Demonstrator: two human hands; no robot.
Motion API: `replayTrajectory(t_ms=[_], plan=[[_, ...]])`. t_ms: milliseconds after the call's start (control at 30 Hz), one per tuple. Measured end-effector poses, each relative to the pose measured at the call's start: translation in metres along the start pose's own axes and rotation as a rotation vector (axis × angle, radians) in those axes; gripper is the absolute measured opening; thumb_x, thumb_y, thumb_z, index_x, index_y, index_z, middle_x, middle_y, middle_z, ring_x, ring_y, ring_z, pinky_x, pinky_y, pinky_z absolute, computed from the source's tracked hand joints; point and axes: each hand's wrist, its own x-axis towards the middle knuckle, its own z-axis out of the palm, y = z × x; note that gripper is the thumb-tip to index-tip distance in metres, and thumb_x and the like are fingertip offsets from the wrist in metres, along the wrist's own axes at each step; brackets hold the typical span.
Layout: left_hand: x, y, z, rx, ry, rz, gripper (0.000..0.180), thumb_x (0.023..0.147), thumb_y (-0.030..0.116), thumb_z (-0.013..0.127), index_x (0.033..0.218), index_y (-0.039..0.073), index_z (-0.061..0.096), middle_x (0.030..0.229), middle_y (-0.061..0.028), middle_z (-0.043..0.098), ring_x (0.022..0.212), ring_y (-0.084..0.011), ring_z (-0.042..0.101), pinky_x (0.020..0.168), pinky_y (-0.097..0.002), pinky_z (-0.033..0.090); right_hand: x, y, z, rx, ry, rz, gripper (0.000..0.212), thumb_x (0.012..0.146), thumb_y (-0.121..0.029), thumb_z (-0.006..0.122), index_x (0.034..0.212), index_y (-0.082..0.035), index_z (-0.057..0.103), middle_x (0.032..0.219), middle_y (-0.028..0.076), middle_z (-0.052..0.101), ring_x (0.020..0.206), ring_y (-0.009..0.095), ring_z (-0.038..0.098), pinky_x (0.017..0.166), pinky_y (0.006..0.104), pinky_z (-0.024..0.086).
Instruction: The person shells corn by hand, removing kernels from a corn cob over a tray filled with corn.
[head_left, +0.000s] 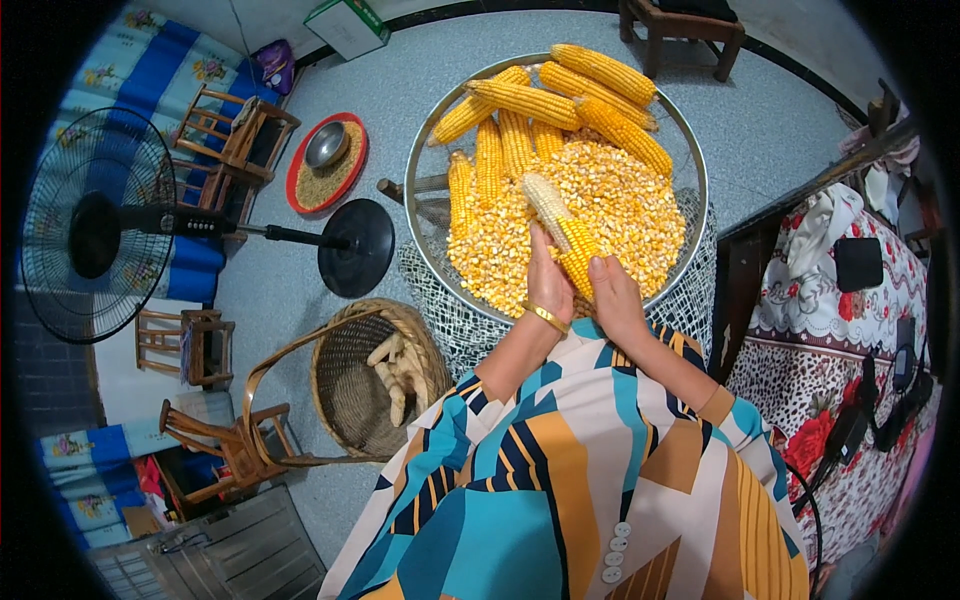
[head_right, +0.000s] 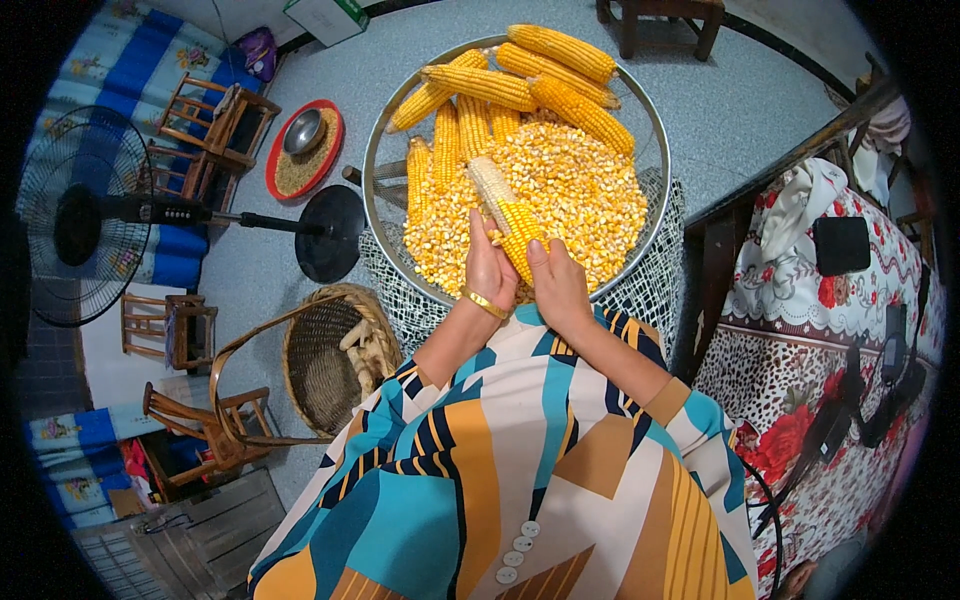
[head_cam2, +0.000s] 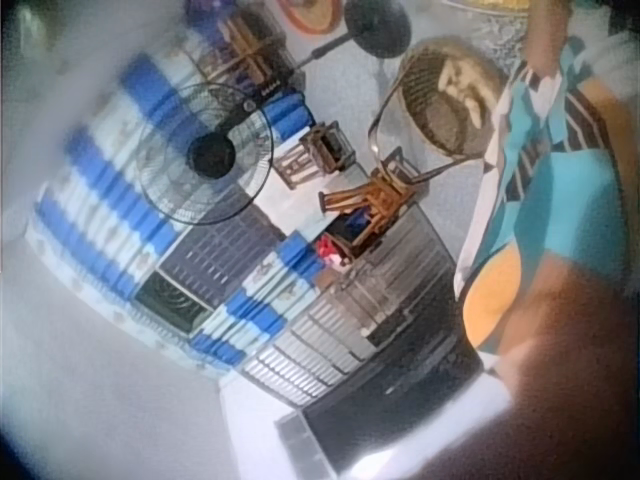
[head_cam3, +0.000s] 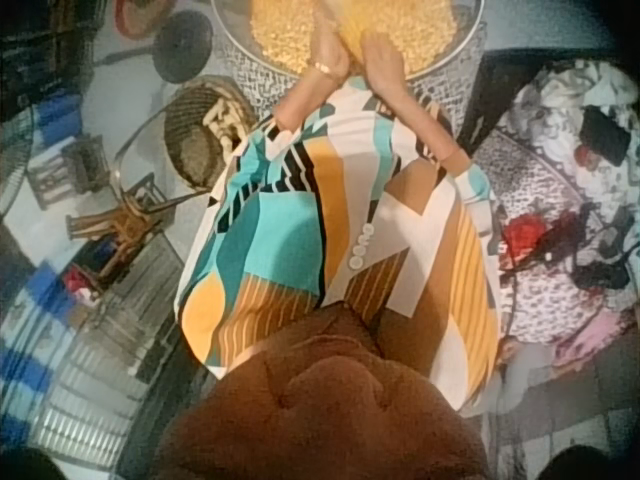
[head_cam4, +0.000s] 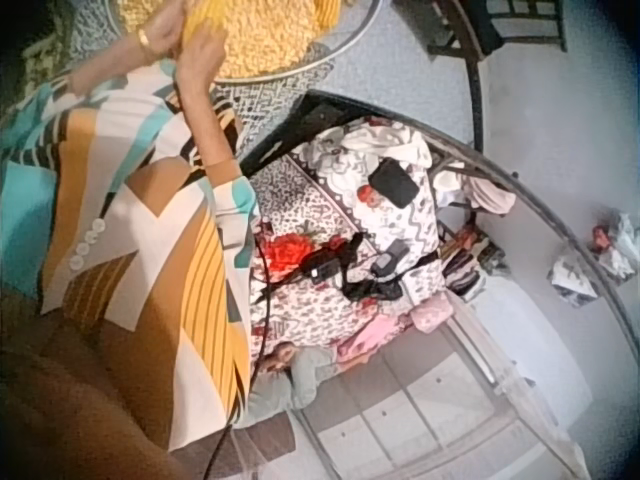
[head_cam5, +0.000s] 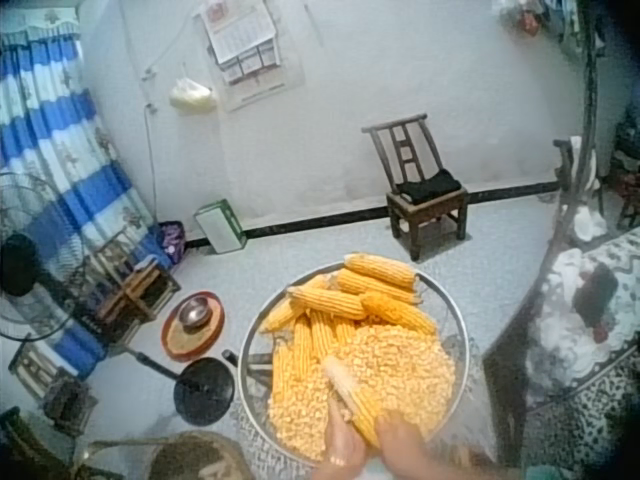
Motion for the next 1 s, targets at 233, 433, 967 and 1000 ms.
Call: replayTrajectory(t_ms=[233,433,967,1000], plan=[[0.021,-0.006,-0.006,0.238,0.013,0.115,0.043,0.09,0.045,0.036,0.101,0.004,0.044,0.084,-0.0083,0.054,0.075,-0.0161,0.056,0.066,-0.0296,0.048,-0.001,-0.003,0.0,-0.108,-0.037,-0.035,0.041,0.089,-0.038,0.039,0.083,0.003,0.043,0.066,0.025,0.054,0.064,0.042,0.054,0.055,0.0455,0.041],[0.037,-0.017,-0.02,0.374,0.103,0.245,0.048,0.09,0.047,0.031,0.091,0.001,0.047,0.071,-0.0117,0.056,0.061,-0.0187,0.057,0.054,-0.0308,0.049,0.004,0.003,0.002,0.03,-0.097,0.091,0.04,0.091,-0.04,0.037,0.081,-0.002,0.042,0.055,0.012,0.048,0.044,0.023,0.048,0.039,0.0331,0.035],[0.021,-0.021,-0.015,0.335,-0.002,0.17,0.044,0.093,0.039,0.029,0.096,0.0,0.048,0.081,-0.0111,0.057,0.071,-0.0169,0.057,0.063,-0.0288,0.049,0.003,0.011,0.005,0.499,-0.115,0.3,0.049,0.089,-0.045,0.037,0.081,0.002,0.051,0.056,0.007,0.049,0.043,0.012,0.049,0.037,0.0248,0.036],[0.024,-0.025,-0.022,0.476,-0.038,0.213,0.042,0.093,0.038,0.03,0.095,0.0,0.048,0.08,-0.0094,0.057,0.07,-0.0154,0.057,0.062,-0.0277,0.048,0.002,0.008,0.005,0.498,-0.121,0.298,0.049,0.089,-0.045,0.037,0.081,0.002,0.051,0.056,0.007,0.049,0.043,0.012,0.049,0.037,0.0248,0.036]])
